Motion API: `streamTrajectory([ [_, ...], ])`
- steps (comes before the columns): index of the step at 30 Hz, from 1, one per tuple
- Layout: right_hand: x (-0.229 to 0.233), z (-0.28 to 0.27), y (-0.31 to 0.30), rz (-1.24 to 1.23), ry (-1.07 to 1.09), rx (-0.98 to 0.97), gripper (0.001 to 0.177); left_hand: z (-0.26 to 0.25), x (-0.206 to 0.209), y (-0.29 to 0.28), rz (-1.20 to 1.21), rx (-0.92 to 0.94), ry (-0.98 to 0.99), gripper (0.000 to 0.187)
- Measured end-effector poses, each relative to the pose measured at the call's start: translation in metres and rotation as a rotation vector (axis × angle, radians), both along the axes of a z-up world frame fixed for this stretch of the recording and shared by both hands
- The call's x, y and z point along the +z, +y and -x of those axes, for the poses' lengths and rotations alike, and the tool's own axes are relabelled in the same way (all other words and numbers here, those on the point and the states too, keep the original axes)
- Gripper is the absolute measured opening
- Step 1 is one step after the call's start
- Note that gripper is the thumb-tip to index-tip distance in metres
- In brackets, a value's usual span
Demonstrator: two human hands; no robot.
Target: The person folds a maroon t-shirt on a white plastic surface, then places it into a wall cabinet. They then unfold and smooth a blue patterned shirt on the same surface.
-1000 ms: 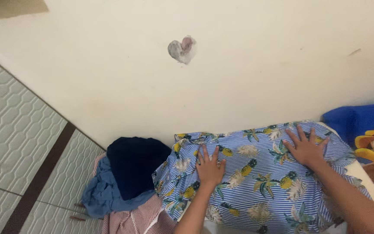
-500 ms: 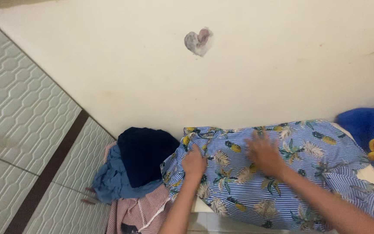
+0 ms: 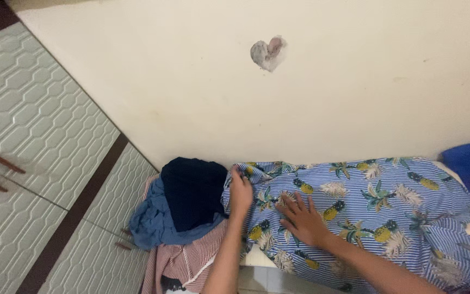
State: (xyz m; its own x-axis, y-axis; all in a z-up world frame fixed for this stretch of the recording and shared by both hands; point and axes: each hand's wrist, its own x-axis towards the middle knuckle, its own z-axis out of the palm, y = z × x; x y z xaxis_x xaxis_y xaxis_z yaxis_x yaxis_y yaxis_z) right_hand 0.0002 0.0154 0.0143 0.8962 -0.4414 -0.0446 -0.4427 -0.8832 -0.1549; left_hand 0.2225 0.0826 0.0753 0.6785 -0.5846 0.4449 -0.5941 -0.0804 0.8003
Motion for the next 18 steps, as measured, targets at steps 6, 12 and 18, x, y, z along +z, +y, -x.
streamTrajectory([
  [6,-0.016,0.013,-0.036,-0.147,-0.380,-0.072,0.057,0.062,-0.047,-0.014,-0.414,-0.128,-0.360,0.045],
  [12,-0.027,0.064,-0.113,0.147,-0.185,-0.415,0.064,0.059,-0.078,-0.009,-0.579,-0.168,-0.398,0.086],
  [18,-0.054,0.128,-0.165,0.280,-0.044,-0.584,0.073,0.081,-0.030,0.014,-1.078,-0.273,-0.261,0.104],
])
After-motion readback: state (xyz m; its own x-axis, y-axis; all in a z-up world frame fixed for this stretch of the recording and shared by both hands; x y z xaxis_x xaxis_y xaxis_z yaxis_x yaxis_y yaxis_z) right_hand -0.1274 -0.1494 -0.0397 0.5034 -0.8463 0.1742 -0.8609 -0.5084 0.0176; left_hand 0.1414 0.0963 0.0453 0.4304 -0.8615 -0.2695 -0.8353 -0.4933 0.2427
